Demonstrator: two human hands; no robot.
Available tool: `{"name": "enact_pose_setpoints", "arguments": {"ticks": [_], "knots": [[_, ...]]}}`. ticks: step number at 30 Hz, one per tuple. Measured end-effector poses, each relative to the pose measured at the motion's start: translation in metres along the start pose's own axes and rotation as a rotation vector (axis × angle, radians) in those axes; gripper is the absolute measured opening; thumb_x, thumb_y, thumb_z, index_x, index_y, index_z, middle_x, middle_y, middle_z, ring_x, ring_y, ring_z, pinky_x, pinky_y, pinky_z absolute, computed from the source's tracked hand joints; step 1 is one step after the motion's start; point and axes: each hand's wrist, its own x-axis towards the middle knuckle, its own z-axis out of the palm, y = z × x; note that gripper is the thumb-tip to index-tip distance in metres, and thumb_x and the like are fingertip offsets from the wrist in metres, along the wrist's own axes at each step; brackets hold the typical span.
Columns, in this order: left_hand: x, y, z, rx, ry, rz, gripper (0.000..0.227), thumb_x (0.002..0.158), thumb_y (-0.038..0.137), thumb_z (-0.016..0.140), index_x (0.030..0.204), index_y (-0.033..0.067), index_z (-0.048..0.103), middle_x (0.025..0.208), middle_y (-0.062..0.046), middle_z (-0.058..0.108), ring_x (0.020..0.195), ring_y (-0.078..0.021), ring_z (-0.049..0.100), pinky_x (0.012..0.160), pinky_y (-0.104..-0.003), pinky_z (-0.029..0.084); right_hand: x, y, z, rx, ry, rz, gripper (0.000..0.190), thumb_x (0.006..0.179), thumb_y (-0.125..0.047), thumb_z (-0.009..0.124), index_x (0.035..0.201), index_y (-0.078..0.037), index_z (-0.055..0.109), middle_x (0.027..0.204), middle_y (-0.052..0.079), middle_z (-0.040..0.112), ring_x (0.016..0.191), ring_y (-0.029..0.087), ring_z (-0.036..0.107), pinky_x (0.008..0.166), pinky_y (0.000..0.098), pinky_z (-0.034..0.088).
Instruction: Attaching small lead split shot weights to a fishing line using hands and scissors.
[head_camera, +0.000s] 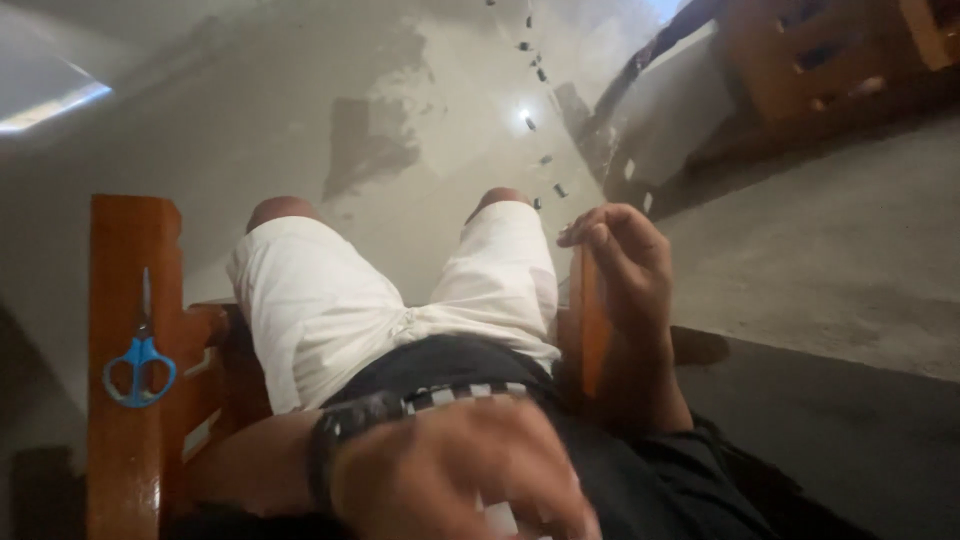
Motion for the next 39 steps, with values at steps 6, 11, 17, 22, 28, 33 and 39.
{"name": "enact_pose_setpoints", "arguments": {"ticks": [6, 11, 17, 22, 28, 33, 39], "knots": [[0.005, 0.043, 0.015, 0.339, 0.085, 0.631, 0.019, 0.095, 0.012, 0.041, 0.092, -0.0033, 0.051, 0.105, -0.020, 0.054, 0.093, -0.0385, 0.059, 0.084, -0.048, 0.053, 0.009, 0.019, 0.007, 0.030, 0.055, -0.081, 0.011, 0.090, -0.009, 0.048, 0.087, 0.001, 0.053, 0.074, 0.011, 0.054, 0.072, 0.021, 0.057, 0.069, 0.0320, 0.044], [0.004, -0.002, -0.009, 0.482, 0.530, 0.592, 0.019, 0.084, 0.011, 0.055, 0.099, -0.0019, 0.053, 0.095, -0.015, 0.057, 0.083, -0.0292, 0.060, 0.072, -0.041, 0.053, 0.019, 0.027, 0.017, -0.161, 0.132, -0.242, 0.005, 0.087, -0.003, 0.054, 0.087, 0.002, 0.056, 0.073, 0.012, 0.057, 0.063, 0.017, 0.053, 0.058, 0.0273, 0.039], [0.034, 0.032, -0.062, 0.706, 1.126, -0.034, 0.011, 0.085, 0.010, 0.051, 0.089, 0.0005, 0.053, 0.059, -0.008, 0.053, 0.056, -0.0186, 0.055, 0.054, -0.030, 0.046, 0.025, 0.048, 0.022, -0.692, 0.312, -0.770, 0.015, 0.075, 0.007, 0.069, 0.087, 0.002, 0.063, 0.083, 0.015, 0.062, 0.070, 0.024, 0.061, 0.061, 0.0311, 0.052], [0.060, 0.025, -0.087, 0.706, 1.140, -0.300, 0.020, 0.075, 0.030, 0.064, 0.082, 0.0111, 0.063, 0.063, -0.005, 0.058, 0.060, -0.0134, 0.055, 0.055, -0.026, 0.045, 0.022, 0.044, 0.034, -0.744, 0.318, -0.754, 0.014, 0.073, 0.003, 0.068, 0.086, -0.002, 0.066, 0.086, 0.011, 0.064, 0.073, 0.023, 0.063, 0.063, 0.0304, 0.052], [0.071, 0.031, -0.096, 0.802, 1.055, -0.220, 0.017, 0.077, 0.025, 0.067, 0.076, 0.0082, 0.063, 0.064, -0.005, 0.055, 0.060, -0.0117, 0.054, 0.056, -0.023, 0.046, 0.024, 0.029, 0.038, -0.724, 0.280, -0.791, 0.011, 0.074, 0.000, 0.065, 0.084, -0.001, 0.067, 0.088, 0.014, 0.065, 0.077, 0.029, 0.065, 0.068, 0.0328, 0.052], [0.067, 0.034, -0.090, 0.794, 1.017, -0.132, 0.017, 0.083, 0.019, 0.061, 0.076, 0.0040, 0.058, 0.064, -0.006, 0.050, 0.060, -0.0117, 0.049, 0.054, -0.025, 0.042, 0.024, 0.022, 0.040, -0.476, 0.303, -0.588, 0.011, 0.080, 0.002, 0.059, 0.089, 0.004, 0.066, 0.084, 0.021, 0.064, 0.084, 0.038, 0.062, 0.074, 0.0419, 0.050], [0.060, 0.032, -0.083, 0.902, 0.978, -0.105, 0.016, 0.084, 0.019, 0.057, 0.079, 0.0043, 0.055, 0.070, -0.009, 0.048, 0.066, -0.0189, 0.052, 0.062, -0.029, 0.042, 0.028, 0.003, 0.042, -0.321, 0.348, -0.282, 0.009, 0.082, -0.002, 0.063, 0.086, 0.005, 0.066, 0.085, 0.022, 0.063, 0.095, 0.042, 0.058, 0.090, 0.0509, 0.041]]}}
